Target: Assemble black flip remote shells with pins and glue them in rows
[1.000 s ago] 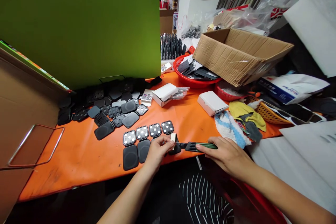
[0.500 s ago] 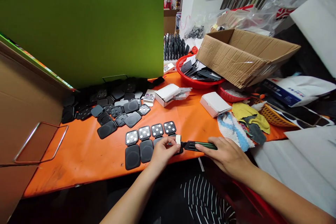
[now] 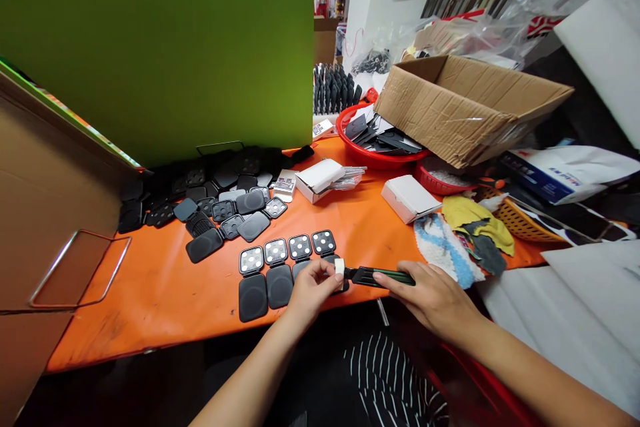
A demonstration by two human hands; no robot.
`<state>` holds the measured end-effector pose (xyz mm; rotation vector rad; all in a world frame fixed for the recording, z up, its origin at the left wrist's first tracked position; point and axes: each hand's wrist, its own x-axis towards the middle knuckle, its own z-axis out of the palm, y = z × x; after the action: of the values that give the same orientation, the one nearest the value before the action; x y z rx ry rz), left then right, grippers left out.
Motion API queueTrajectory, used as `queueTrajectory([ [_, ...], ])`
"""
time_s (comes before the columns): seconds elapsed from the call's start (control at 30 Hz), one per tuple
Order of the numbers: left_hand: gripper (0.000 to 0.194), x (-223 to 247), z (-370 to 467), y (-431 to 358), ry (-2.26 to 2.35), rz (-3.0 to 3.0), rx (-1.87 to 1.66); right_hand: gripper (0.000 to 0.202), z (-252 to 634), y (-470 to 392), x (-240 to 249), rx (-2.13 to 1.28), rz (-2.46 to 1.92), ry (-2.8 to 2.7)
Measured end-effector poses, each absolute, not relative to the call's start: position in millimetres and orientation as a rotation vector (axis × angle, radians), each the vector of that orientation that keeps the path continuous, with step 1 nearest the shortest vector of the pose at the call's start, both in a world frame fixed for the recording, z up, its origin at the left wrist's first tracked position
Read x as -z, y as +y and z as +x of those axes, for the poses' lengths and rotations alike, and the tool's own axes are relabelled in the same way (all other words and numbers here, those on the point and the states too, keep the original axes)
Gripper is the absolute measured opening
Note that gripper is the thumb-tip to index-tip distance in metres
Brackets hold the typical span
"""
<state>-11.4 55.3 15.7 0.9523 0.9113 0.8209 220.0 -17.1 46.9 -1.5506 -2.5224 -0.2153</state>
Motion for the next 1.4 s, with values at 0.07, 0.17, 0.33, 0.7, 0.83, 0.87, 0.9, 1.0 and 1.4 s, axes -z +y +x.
queueTrajectory([
  [0.07,0.030,-13.5,-11.9,54.9,0.930,0.969,-0.816,0.045,220.4,-17.6,-46.2,0.241,-1.546,-2.522],
  [0.17,0.027,-11.3,-13.8,55.5,0.962,1.052,-0.817,0.046,220.9,-18.3,-44.8,0.288,-1.535,-2.504],
  [0.33,0.023,-15.2,-17.0,59.9,0.954,1.202,-0.801,0.045,222.0,-18.9,-40.5,0.345,-1.498,-2.458],
  [0.7,0.019,-20.8,-19.8,70.6,1.003,1.275,-0.628,0.043,223.1,-22.3,-40.7,0.349,-1.566,-2.442],
  [0.83,0.019,-28.0,-22.4,71.8,0.988,1.302,-0.603,0.042,223.6,-22.1,-42.1,0.341,-1.585,-2.442],
  [0.87,0.019,-29.7,-23.2,71.8,0.989,1.304,-0.602,0.042,223.9,-22.1,-42.4,0.343,-1.585,-2.442],
  [0.9,0.018,-31.1,-24.1,71.8,0.987,1.305,-0.600,0.042,224.2,-22.0,-42.6,0.345,-1.582,-2.443],
  [1.0,0.019,-33.7,-27.1,71.7,0.968,1.284,-0.599,0.042,224.3,-22.6,-42.8,0.340,-1.587,-2.442],
  [1.4,0.021,-31.0,-42.7,68.4,0.916,1.234,-0.551,0.042,246.0,-14.8,-55.8,0.424,-1.744,-2.133],
])
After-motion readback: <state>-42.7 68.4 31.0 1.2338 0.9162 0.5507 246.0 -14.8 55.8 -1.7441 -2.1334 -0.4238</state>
